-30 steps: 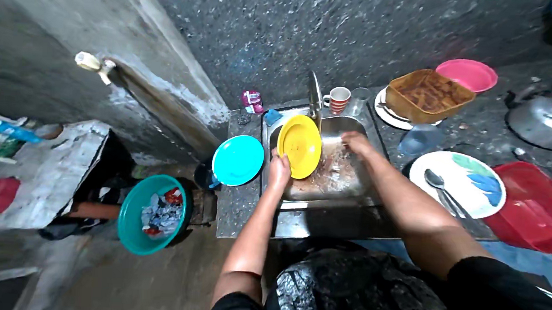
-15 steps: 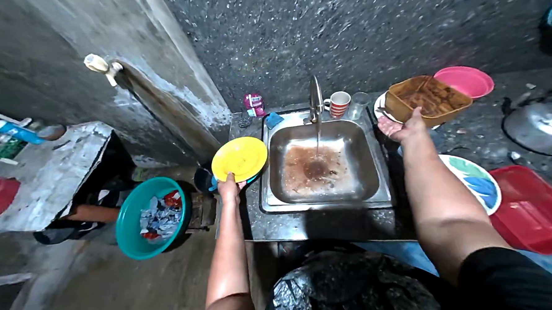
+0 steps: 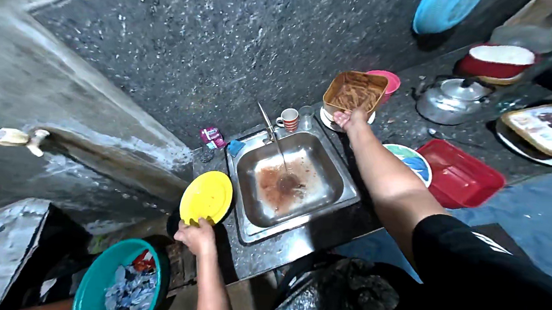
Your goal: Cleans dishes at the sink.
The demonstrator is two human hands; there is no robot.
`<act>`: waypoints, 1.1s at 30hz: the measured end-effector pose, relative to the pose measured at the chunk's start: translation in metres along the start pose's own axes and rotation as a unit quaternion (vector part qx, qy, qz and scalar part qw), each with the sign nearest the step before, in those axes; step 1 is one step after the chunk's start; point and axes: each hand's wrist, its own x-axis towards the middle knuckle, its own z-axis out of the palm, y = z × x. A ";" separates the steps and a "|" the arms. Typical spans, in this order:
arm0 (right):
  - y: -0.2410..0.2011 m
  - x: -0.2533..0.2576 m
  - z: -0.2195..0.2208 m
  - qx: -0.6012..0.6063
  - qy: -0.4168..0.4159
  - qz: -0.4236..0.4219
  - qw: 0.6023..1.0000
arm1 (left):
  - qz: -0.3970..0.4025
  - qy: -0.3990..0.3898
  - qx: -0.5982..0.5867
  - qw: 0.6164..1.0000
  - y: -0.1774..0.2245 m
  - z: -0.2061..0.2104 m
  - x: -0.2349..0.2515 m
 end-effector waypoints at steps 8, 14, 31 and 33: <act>0.023 -0.069 -0.032 -0.276 -0.067 -0.062 0.957 | 0.210 -0.127 -0.100 0.964 0.061 0.038 -0.030; 0.072 -0.105 -0.057 -0.444 -0.146 0.041 0.883 | 0.128 -0.404 -0.198 0.884 0.092 0.096 -0.061; 0.120 -0.081 -0.040 -0.828 -0.169 -0.024 0.535 | -0.100 -0.434 -0.357 0.821 0.047 0.152 -0.083; 0.131 -0.066 -0.022 -0.799 -0.198 -0.079 0.562 | -0.090 -0.430 -0.353 0.826 0.045 0.154 -0.084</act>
